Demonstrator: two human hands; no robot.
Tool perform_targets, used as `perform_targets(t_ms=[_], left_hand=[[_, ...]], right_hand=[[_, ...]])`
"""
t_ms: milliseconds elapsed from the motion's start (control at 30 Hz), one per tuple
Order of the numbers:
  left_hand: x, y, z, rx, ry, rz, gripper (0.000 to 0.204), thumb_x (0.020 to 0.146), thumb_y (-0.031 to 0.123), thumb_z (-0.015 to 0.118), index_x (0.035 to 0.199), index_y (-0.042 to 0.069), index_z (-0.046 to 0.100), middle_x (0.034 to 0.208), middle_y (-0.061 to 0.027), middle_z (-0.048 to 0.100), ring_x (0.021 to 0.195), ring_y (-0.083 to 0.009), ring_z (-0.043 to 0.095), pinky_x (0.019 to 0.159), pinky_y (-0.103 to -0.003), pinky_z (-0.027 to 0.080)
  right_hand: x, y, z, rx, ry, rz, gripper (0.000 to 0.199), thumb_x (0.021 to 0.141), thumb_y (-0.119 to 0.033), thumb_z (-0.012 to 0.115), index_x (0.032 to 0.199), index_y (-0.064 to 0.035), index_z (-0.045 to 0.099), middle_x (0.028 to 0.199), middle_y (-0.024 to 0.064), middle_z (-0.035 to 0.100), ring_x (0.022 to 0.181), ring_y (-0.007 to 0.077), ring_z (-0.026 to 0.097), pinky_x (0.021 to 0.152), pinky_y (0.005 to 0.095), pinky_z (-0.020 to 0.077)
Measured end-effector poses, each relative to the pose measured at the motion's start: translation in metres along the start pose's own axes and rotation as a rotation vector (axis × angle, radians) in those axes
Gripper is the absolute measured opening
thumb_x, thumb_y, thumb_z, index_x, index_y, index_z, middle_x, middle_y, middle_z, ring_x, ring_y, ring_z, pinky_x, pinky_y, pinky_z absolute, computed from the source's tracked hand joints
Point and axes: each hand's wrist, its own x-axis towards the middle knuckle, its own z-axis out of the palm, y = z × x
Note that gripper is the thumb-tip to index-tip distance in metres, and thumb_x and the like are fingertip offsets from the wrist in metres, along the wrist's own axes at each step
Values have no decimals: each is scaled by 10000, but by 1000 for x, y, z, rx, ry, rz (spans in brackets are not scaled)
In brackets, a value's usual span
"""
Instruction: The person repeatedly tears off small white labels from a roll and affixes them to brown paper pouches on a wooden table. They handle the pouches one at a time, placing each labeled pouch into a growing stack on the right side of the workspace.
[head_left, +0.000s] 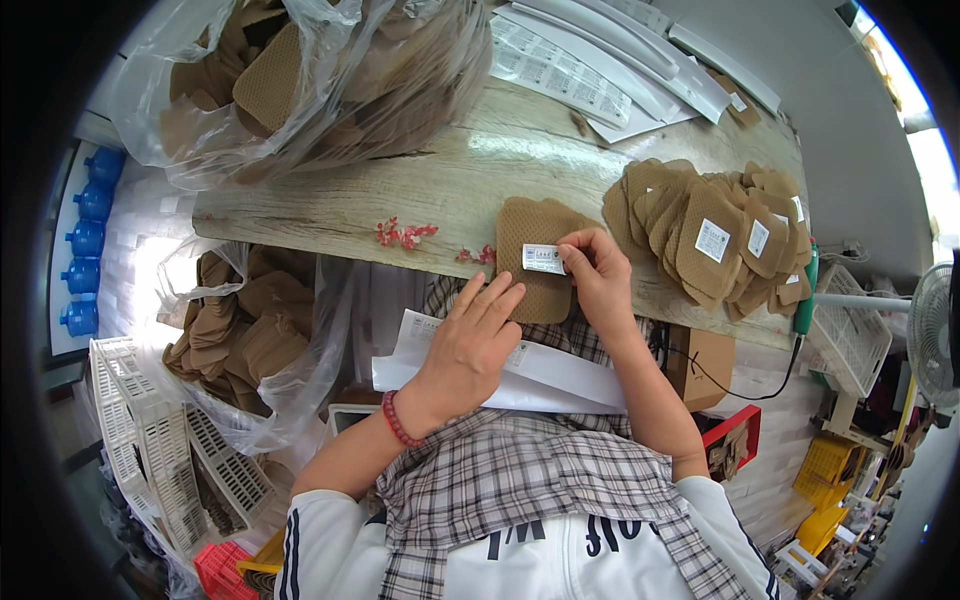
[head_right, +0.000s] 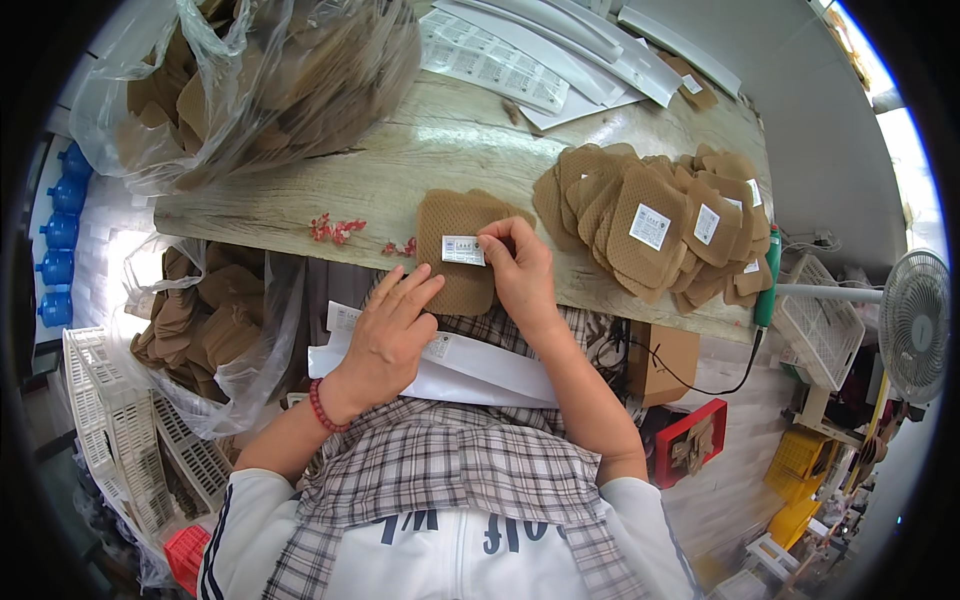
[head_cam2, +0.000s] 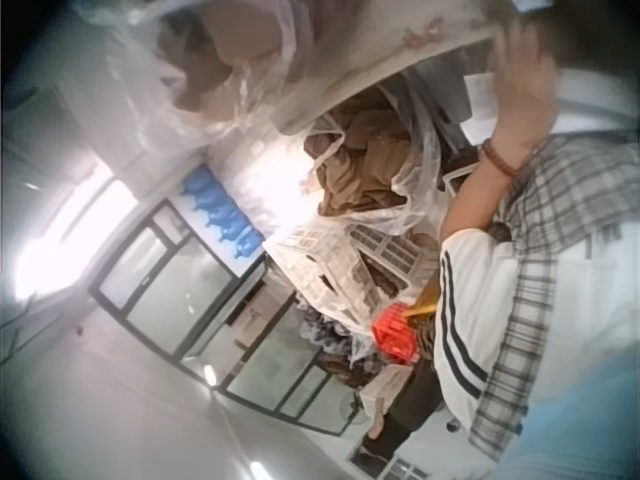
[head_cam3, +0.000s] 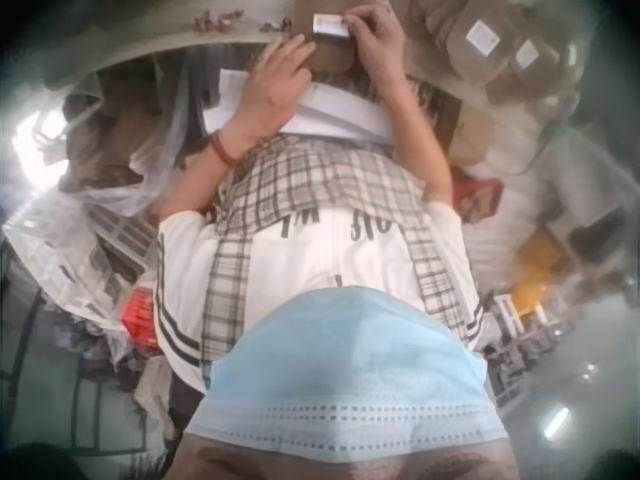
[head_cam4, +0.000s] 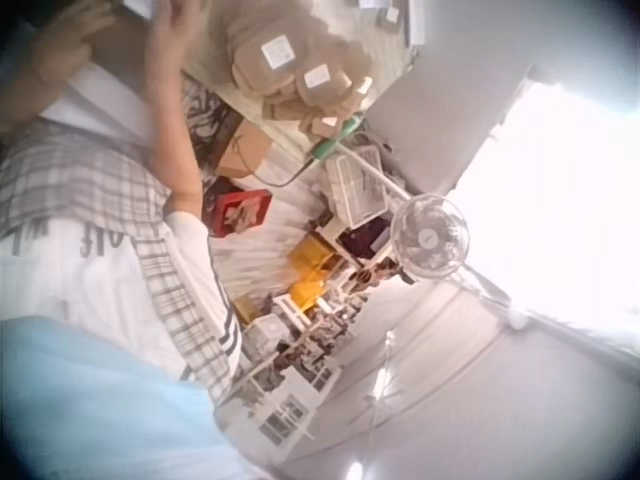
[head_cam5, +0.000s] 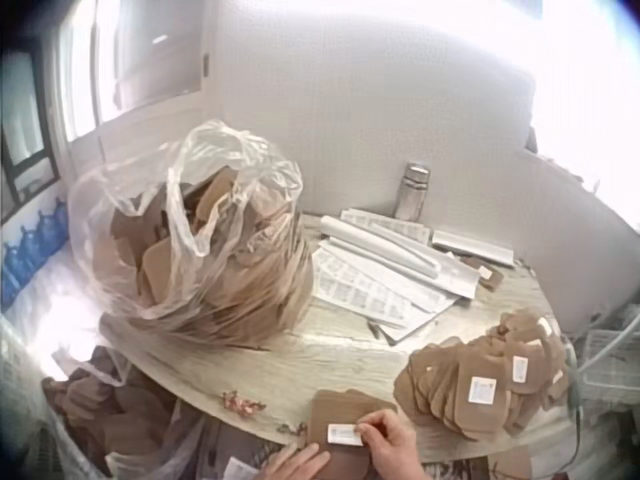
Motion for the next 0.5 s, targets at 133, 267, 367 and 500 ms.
perform_targets(t_ms=[133, 267, 367, 500], left_hand=[[0, 0, 0, -2, -1, 2, 15, 806, -12, 600, 805, -12, 585, 1337, -224, 573, 1336, -395, 493, 1156, -563, 345], [2, 1, 0, 1, 0, 0, 9, 806, -15, 594, 804, -12, 586, 1333, -227, 574, 1334, -396, 493, 1159, -562, 341], [2, 0, 0, 4, -9, 4, 6, 806, -14, 589, 806, -9, 586, 1359, -232, 552, 1324, -396, 501, 1159, -559, 342], [3, 2, -1, -9, 10, -21, 17, 809, -20, 575, 800, -5, 573, 1452, -239, 471, 1298, -369, 521, 1160, -564, 318]], right_hand=[[0, -1, 1, -9, 6, 6, 57, 933, -44, 667, 951, 8, 654, 789, 32, 667, 728, 86, 593, 678, 251, 491], [-1, -3, 1, -55, 9, -24, 61, 933, -44, 669, 952, 11, 652, 801, 42, 678, 735, 93, 604, 687, 259, 501], [-2, -5, 2, -52, 24, -27, 61, 933, -44, 671, 954, 10, 650, 806, 52, 683, 737, 100, 612, 689, 268, 507], [-2, 0, 4, -79, 38, -84, 56, 935, -40, 671, 955, 8, 650, 816, 41, 676, 747, 92, 606, 693, 261, 503]])
